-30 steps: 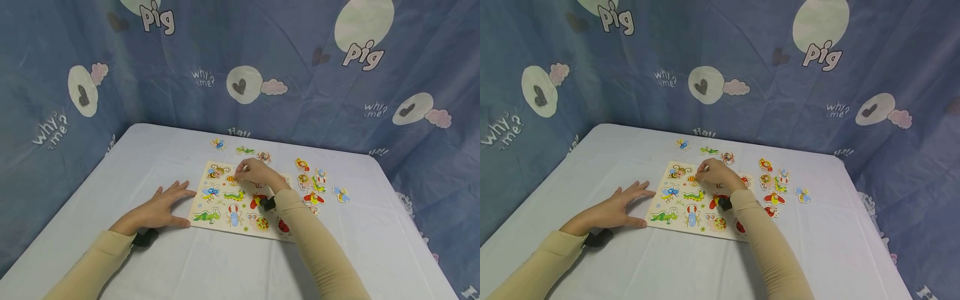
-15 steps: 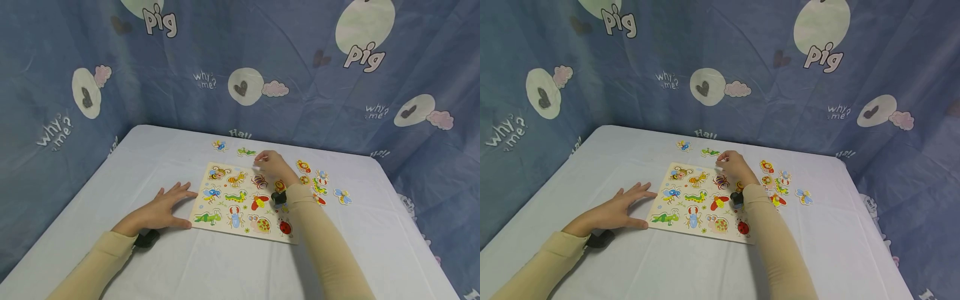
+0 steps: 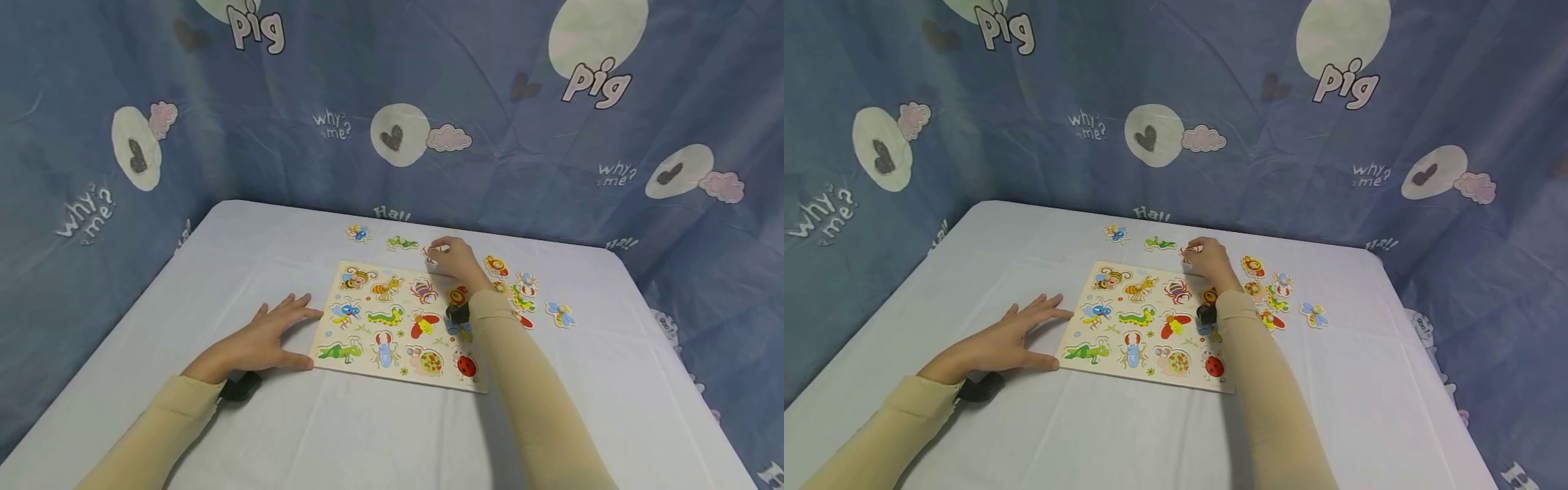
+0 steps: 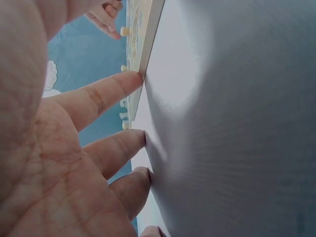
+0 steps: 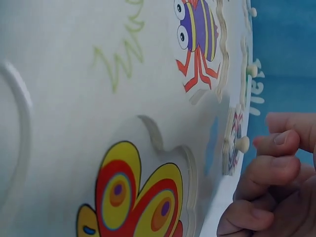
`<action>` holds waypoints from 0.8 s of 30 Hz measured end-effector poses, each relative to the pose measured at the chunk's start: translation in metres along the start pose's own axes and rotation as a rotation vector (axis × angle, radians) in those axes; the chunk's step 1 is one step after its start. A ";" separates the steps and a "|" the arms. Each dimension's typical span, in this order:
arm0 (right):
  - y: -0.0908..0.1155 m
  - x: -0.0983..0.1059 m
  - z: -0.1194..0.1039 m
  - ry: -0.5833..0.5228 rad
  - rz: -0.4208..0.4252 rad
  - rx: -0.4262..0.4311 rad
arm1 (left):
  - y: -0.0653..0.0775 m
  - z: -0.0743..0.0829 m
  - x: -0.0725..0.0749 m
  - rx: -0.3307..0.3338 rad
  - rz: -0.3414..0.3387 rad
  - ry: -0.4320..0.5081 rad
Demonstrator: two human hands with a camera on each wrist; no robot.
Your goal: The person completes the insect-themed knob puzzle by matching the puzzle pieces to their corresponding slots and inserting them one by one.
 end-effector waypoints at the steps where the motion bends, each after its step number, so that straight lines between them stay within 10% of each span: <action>1: -0.001 0.000 0.000 0.005 0.005 -0.006 | 0.000 0.000 0.000 -0.002 0.001 -0.001; 24: -0.002 0.000 0.012 0.001 0.040 -0.061 | 0.000 -0.001 0.000 -0.001 0.002 0.002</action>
Point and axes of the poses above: each hand's wrist, its own y-axis away from the middle knuckle, its own x-axis out of the back of the hand, z = x × y, the point moved 2 cm from there along -y, towards the middle knuckle, and after that the axes turned 11 degrees about x, right-handed, at the moved point
